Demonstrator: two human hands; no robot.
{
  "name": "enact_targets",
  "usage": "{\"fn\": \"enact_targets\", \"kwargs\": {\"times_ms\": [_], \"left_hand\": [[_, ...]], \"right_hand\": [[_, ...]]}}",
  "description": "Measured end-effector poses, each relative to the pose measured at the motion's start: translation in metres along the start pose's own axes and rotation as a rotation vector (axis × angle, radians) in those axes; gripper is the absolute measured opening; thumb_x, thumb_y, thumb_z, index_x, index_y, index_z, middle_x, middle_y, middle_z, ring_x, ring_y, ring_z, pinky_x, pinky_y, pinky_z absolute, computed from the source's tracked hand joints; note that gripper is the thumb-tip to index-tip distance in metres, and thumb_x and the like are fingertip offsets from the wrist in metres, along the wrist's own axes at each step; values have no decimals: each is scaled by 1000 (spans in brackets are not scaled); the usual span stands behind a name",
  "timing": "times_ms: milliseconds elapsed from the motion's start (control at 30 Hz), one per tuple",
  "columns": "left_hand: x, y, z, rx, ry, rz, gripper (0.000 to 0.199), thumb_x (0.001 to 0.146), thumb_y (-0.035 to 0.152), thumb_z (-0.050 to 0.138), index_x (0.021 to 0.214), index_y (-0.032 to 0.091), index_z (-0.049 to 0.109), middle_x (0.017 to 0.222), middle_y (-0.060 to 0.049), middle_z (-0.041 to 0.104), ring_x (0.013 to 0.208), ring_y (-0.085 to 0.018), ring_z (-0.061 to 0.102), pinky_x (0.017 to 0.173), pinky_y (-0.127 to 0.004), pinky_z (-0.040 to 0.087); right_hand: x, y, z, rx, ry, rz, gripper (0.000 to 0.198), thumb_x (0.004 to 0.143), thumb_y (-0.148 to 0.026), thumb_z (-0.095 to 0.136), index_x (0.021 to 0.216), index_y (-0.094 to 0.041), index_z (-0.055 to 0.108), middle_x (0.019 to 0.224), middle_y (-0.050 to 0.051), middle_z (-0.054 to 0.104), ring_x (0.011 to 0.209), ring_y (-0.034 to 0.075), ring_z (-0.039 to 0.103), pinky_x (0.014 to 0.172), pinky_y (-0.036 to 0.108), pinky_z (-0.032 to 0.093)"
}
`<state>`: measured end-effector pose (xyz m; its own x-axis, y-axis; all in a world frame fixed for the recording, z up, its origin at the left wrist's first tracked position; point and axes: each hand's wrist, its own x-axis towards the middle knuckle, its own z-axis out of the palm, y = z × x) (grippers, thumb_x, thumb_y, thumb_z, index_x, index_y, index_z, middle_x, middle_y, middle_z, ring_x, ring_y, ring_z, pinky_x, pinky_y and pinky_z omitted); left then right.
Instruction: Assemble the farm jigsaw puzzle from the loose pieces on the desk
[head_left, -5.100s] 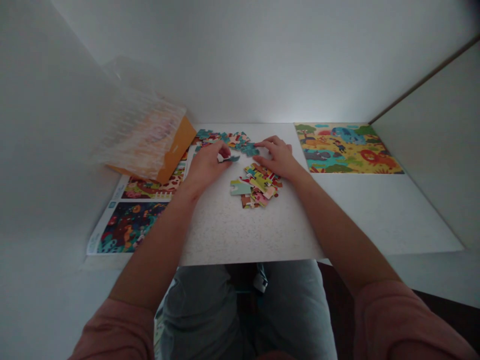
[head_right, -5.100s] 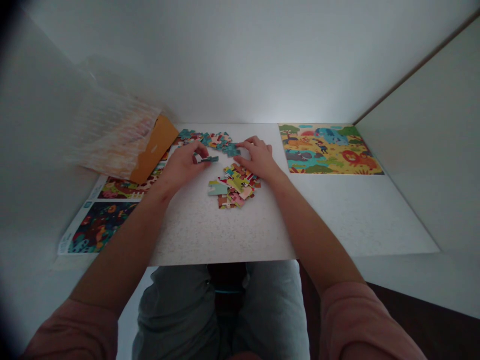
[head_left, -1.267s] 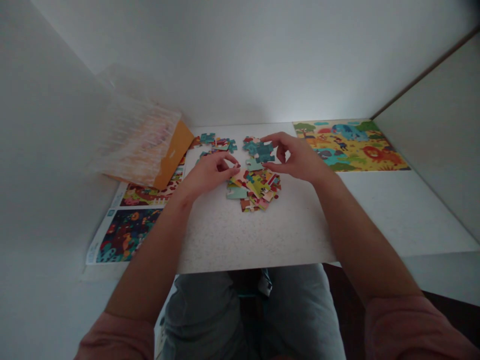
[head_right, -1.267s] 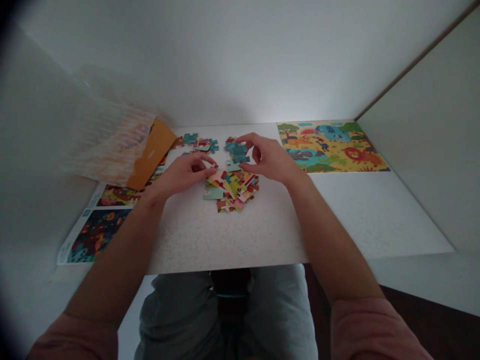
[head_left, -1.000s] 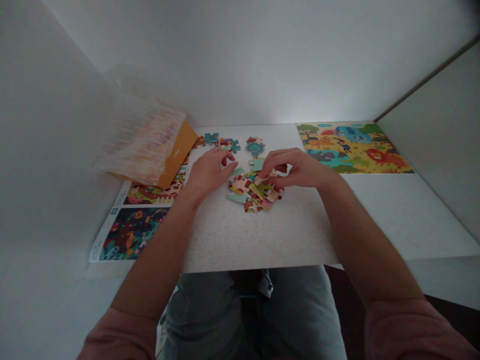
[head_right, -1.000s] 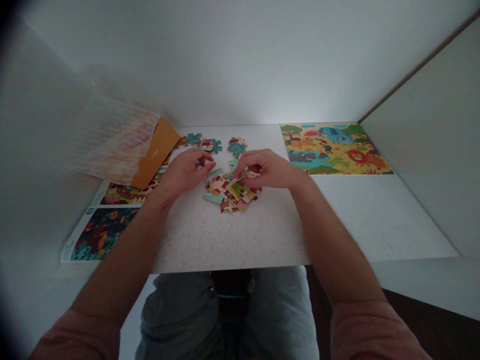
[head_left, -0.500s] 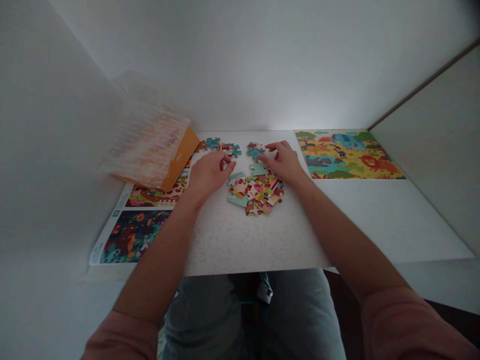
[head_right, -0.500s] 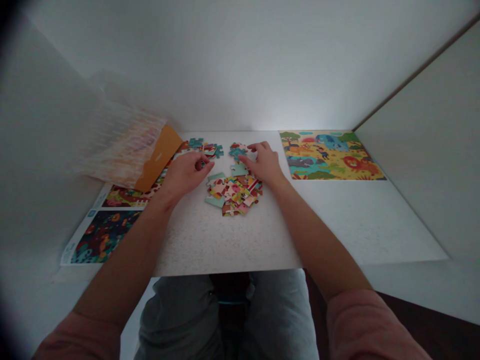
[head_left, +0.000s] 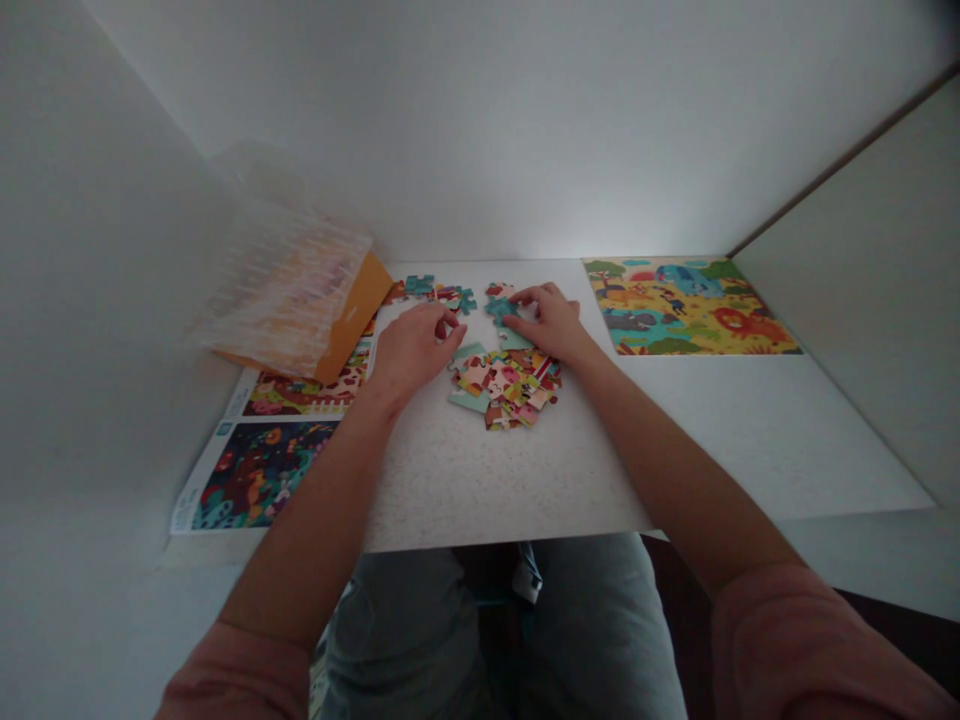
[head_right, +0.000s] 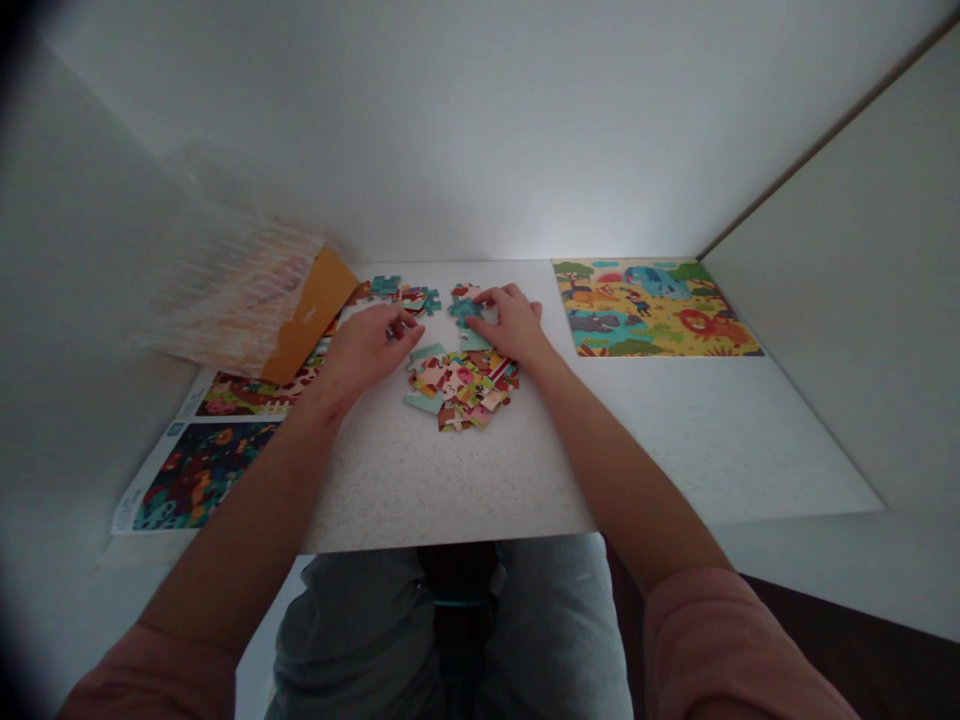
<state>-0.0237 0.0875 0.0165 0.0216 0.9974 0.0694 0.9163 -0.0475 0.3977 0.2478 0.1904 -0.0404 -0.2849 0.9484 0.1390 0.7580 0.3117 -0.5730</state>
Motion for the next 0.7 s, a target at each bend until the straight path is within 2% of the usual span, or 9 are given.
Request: {"fn": "enact_targets", "kwargs": {"times_ms": [100,167,233,300,367,500,567,633,700], "left_hand": [[1,-2,1,-5,6,8,26,125,44,74,131,25,91,130,-9,95,119,-31,86,100,-45,63],[1,-4,2,-4,2,7,24,124,43,74,130,27,90,131,-9,96,119,-31,86,100,-45,64],[1,-4,2,0,1,1,23,124,43,74,129,27,90,132,-9,96,119,-31,86,100,-45,64],[1,-3,1,0,7,3,25,124,42,74,131,26,91,134,-9,96,121,-31,86,102,-45,65],[-1,-1,0,3,17,-1,26,125,43,73,131,25,91,136,-10,96,122,-31,85,103,-45,65],[-2,2,-5,-4,19,-15,25,127,42,72,130,26,90,137,-10,95,123,-34,86,105,-48,66],[-3,3,-6,1,6,-24,24,126,41,72,129,25,91,139,-11,95,127,-35,86,106,-49,66],[-2,2,-6,11,-5,-40,25,126,41,71,129,25,91,139,-12,95,129,-37,86,105,-49,66],[-2,1,-6,5,-3,-42,26,126,43,70,128,28,91,140,-12,95,131,-38,86,105,-50,66]], "right_hand": [[-1,0,-3,118,26,37,26,107,-47,91,129,-36,82,148,11,91,129,42,85,130,69,60],[-3,0,-10,232,36,2,18,108,-46,85,123,-37,82,139,9,93,127,39,85,125,65,65],[-7,0,-21,320,-27,-82,13,105,-45,83,117,-39,84,136,7,94,129,41,85,122,66,68],[-12,0,-33,359,-152,-168,17,98,-43,85,115,-41,88,142,6,95,139,44,84,124,69,68],[-14,1,-42,345,-214,-178,21,96,-42,85,116,-42,90,148,5,96,148,45,82,123,69,69],[-6,10,-38,272,-20,-46,19,107,-48,78,121,-39,89,142,11,95,135,43,86,117,66,73],[6,14,-27,223,51,-9,27,110,-53,82,131,-37,88,150,14,90,124,41,88,117,66,73],[21,15,-16,136,49,11,40,108,-58,90,140,-34,88,164,18,81,119,40,88,119,67,73],[36,13,-6,26,26,8,48,104,-60,98,140,-31,87,172,23,75,129,44,86,128,71,68]]}}
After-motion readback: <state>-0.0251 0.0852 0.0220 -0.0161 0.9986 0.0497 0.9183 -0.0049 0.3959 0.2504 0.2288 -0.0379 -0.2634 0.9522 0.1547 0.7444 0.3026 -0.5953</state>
